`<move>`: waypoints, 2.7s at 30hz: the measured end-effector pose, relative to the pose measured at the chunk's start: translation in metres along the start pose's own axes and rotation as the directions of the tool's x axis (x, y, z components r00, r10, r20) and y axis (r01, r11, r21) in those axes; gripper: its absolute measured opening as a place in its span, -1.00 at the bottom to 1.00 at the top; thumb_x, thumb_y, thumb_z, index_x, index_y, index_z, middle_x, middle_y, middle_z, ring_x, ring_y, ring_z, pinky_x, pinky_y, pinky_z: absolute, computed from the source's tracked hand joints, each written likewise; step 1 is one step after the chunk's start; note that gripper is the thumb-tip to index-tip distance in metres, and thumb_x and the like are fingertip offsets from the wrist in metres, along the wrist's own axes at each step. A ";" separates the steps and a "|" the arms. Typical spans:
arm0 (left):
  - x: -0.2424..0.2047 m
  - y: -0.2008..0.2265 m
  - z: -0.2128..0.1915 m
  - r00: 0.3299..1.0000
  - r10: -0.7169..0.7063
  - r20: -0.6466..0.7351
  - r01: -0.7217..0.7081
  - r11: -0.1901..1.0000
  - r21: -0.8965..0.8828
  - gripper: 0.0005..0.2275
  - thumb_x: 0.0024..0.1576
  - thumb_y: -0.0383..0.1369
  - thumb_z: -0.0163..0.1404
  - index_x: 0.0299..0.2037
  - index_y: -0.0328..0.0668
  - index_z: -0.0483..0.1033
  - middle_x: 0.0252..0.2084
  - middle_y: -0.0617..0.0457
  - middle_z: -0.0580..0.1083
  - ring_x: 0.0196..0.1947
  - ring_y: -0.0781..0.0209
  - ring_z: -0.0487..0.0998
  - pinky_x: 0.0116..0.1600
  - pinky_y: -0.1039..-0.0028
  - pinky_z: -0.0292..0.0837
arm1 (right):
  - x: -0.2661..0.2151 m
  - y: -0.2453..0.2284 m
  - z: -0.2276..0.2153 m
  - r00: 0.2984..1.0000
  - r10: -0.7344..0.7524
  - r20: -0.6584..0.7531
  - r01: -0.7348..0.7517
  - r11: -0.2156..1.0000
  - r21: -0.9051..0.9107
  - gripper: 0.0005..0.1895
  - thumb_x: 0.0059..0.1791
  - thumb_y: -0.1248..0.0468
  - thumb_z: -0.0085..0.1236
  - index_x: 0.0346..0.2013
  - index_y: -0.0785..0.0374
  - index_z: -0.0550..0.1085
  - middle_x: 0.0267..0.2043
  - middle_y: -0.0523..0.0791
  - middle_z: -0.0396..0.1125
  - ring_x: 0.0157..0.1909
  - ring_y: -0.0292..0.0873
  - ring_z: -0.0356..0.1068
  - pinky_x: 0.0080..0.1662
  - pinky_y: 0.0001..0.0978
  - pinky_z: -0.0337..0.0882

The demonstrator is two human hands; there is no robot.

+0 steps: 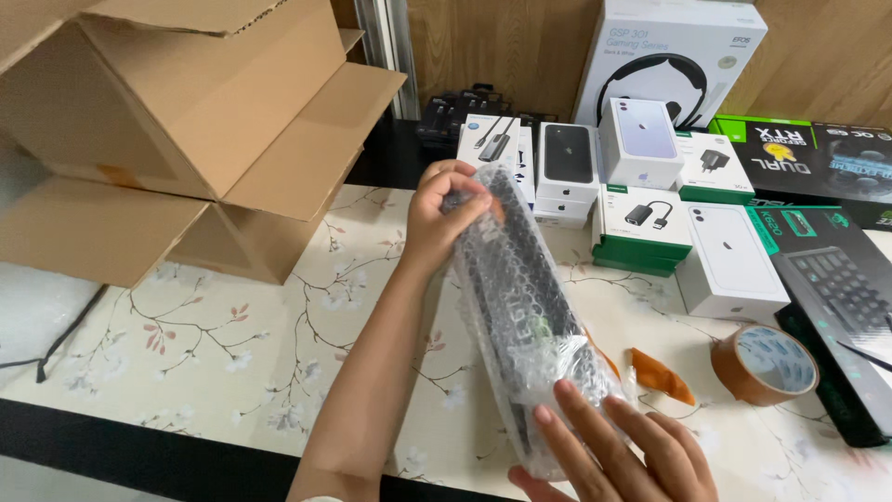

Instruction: The person wraps a graphics card box in bubble wrap and secures it with adhesive tape.

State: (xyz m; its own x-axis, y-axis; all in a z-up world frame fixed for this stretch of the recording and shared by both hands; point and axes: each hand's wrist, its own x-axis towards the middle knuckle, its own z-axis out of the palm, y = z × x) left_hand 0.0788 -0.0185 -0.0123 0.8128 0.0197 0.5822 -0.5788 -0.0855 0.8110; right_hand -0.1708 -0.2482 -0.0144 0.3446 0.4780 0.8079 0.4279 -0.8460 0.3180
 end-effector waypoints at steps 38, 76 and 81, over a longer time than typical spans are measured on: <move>0.007 0.098 0.039 0.817 -0.380 0.433 0.172 0.879 0.445 0.08 -0.32 0.37 -0.04 0.43 -0.11 0.15 0.66 0.03 -0.21 0.64 0.02 -0.27 0.51 -0.14 -0.20 | -0.027 0.029 0.033 0.967 0.239 -0.085 -0.128 0.750 0.649 -0.45 0.10 0.32 0.02 0.36 0.29 0.14 0.24 0.11 0.42 0.33 -0.03 0.31 0.38 -0.06 0.50; -0.038 0.165 0.025 0.573 -0.477 0.666 -0.069 0.782 0.619 0.33 -0.44 0.49 -0.32 0.58 -0.09 -0.43 0.67 0.11 -0.53 0.62 0.01 -0.60 0.49 -0.20 -0.55 | 0.003 0.155 0.065 -0.115 0.370 0.922 -0.534 0.759 -0.372 -0.63 -0.02 -0.17 0.05 0.03 -0.29 0.57 0.01 -0.46 0.60 0.04 -0.24 0.56 -0.07 -0.31 0.43; -0.038 0.164 0.025 0.596 -0.451 0.665 -0.062 0.799 0.598 0.32 -0.41 0.47 -0.25 0.58 -0.12 -0.40 0.67 0.12 -0.50 0.63 0.02 -0.57 0.48 -0.19 -0.49 | 0.006 0.141 0.087 -0.201 0.311 0.929 -0.529 0.763 -0.370 -0.77 -0.02 -0.03 0.13 -0.19 -0.13 0.64 -0.21 -0.29 0.57 -0.23 -0.23 0.48 -0.27 -0.40 0.33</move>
State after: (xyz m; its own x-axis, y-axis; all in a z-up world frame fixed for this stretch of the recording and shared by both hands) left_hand -0.0457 -0.0586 0.0972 0.7889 -0.6118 -0.0573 -0.4738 -0.6650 0.5772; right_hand -0.0358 -0.3440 -0.0073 0.8401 -0.1401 -0.5240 -0.1653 -0.9862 -0.0013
